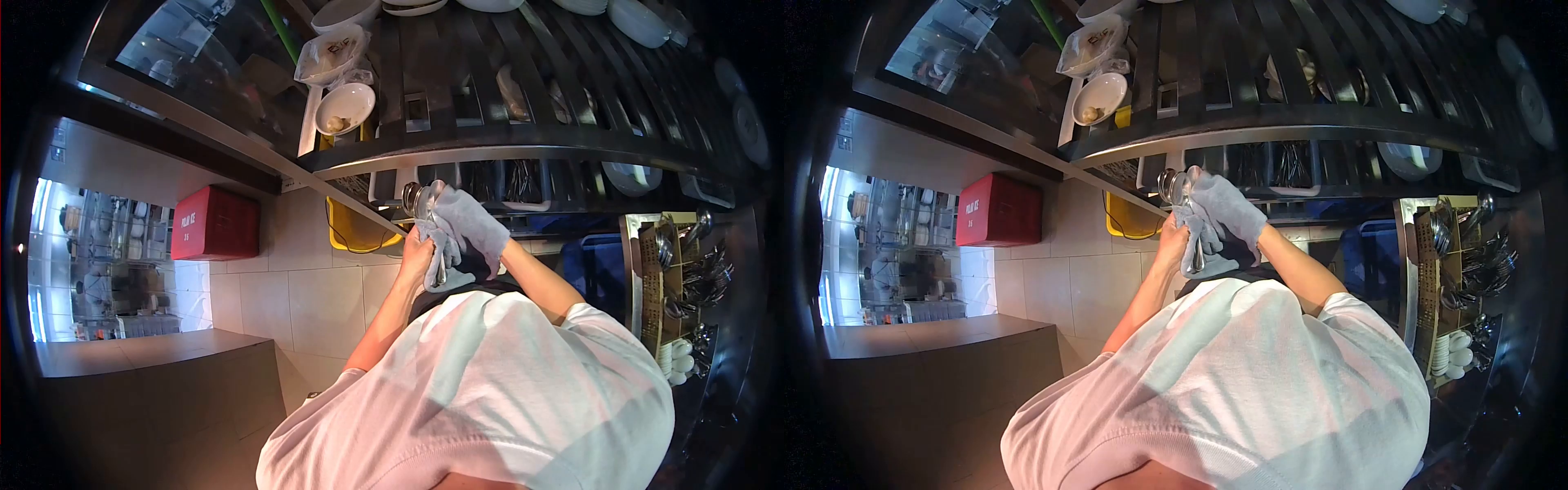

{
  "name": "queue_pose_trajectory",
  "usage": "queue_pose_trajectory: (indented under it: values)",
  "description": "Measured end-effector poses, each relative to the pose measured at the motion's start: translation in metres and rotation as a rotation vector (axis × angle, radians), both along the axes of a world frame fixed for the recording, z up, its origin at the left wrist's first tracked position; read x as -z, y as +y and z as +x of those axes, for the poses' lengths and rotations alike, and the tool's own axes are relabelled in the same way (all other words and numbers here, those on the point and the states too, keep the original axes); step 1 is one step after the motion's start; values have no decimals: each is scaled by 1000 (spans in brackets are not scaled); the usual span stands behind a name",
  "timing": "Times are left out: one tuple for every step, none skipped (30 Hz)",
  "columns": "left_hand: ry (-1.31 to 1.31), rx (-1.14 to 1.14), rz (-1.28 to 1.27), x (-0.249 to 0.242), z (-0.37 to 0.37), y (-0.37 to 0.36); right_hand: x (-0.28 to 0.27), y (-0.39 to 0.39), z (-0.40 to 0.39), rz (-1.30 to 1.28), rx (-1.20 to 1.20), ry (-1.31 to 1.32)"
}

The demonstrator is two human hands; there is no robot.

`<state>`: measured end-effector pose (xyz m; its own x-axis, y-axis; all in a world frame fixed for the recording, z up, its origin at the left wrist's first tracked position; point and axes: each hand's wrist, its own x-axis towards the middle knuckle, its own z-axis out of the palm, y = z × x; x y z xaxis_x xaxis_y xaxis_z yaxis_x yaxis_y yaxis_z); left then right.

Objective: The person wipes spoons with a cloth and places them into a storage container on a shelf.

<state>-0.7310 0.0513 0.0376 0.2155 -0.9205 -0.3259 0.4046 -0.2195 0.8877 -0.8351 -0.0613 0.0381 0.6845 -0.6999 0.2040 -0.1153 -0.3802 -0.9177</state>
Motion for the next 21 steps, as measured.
queue_pose_trajectory:
  values:
    - [0, -3, 0, 1, -2, 0, 6, -2, 5, -18, 65, 62]
    - [66, -80, -21, 2, -5, 1, 12, -4, 5, -19, 62, 63]
    - [132, -157, -44, 2, -5, 1, 17, -6, 2, 158, 38, -18]
    - [133, -158, -45, 3, -6, 2, 20, -8, 0, 334, 14, -98]
    - [105, -153, -47, 5, -7, 4, 4, -7, -2, 334, 13, -94]
    - [77, -147, -49, 6, -9, 6, -13, -6, -6, -319, 69, 229]
    - [48, -142, -50, 8, -10, 9, -25, -5, -8, -976, 120, 544]
    - [65, -91, -42, 11, -9, 13, -19, -10, -11, -978, 119, 544]
    - [65, -91, -43, 15, -10, 15, -10, -20, -15, -887, 27, 609]
    - [71, -100, -38, 19, -11, 17, -9, -24, -17, -793, -66, 673]
    - [76, -109, -31, 23, -11, 18, -7, -22, -18, -791, -67, 673]
    - [71, -111, -1, 27, -9, 19, -5, -18, -19, -670, 121, 635]
    - [71, -110, -2, 26, -10, 17, -8, -12, -20, -548, 306, 593]
    - [34, -119, 34, 23, -12, 16, -34, 2, -20, -451, 367, 729]
    - [-3, -129, 70, 20, -13, 16, -22, 5, -19, -450, 366, 730]
    - [-2, -129, 69, 18, -12, 14, 2, 6, -14, -455, 299, 519]
    - [6, -124, 67, 17, -12, 12, 25, 6, -9, -455, 230, 309]
    - [15, -117, 67, 15, -11, 12, 37, 7, -7, -450, 161, 99]
    - [18, -115, 67, 13, -12, 12, 27, 3, -10, -450, 162, 102]
    - [34, -80, 82, 11, -12, 12, 5, -6, -14, -543, 109, 363]
    - [48, -46, 99, 9, -13, 13, -6, -14, -15, -626, 53, 624]
